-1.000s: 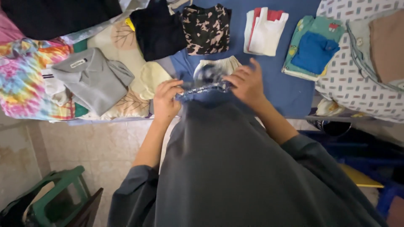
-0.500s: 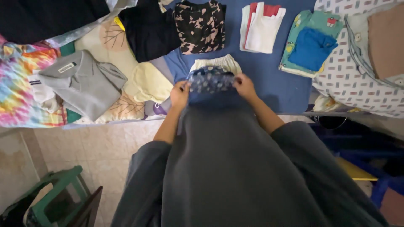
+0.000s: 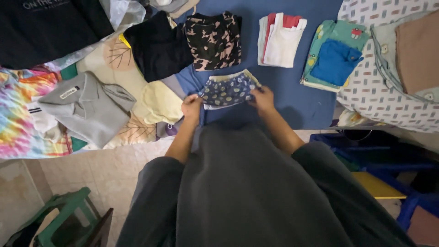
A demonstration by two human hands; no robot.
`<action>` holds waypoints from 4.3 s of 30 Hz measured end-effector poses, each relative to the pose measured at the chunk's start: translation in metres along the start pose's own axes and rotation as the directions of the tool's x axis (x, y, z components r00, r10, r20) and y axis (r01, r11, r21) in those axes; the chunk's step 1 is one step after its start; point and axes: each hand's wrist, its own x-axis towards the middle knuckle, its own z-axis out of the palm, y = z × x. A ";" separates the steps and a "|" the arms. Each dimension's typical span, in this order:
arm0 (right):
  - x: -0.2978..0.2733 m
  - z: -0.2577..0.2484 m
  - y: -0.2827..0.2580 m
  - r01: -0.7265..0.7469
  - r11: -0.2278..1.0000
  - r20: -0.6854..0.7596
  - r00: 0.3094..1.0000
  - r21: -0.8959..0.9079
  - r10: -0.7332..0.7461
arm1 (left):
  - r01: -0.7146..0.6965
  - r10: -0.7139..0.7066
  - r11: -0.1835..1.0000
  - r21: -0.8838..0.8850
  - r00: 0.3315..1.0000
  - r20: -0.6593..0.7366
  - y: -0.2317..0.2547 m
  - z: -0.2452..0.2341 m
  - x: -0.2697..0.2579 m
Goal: Folding various items of clothing on a bed and placing them into a plastic storage drawer.
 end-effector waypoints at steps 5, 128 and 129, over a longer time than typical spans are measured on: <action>0.014 -0.011 -0.046 0.120 0.989 0.098 0.987 0.085 -0.128 | 0.090 0.110 0.800 -0.593 0.950 0.293 0.019 -0.013 -0.010; 0.037 -0.015 -0.053 0.329 0.944 0.274 0.907 0.015 -0.320 | -0.104 0.235 0.925 -0.366 0.913 0.332 0.313 0.084 0.088; 0.039 -0.035 -0.032 0.318 0.947 0.277 0.906 0.051 -0.319 | 0.170 0.072 0.919 -0.357 0.816 0.574 0.309 0.087 0.053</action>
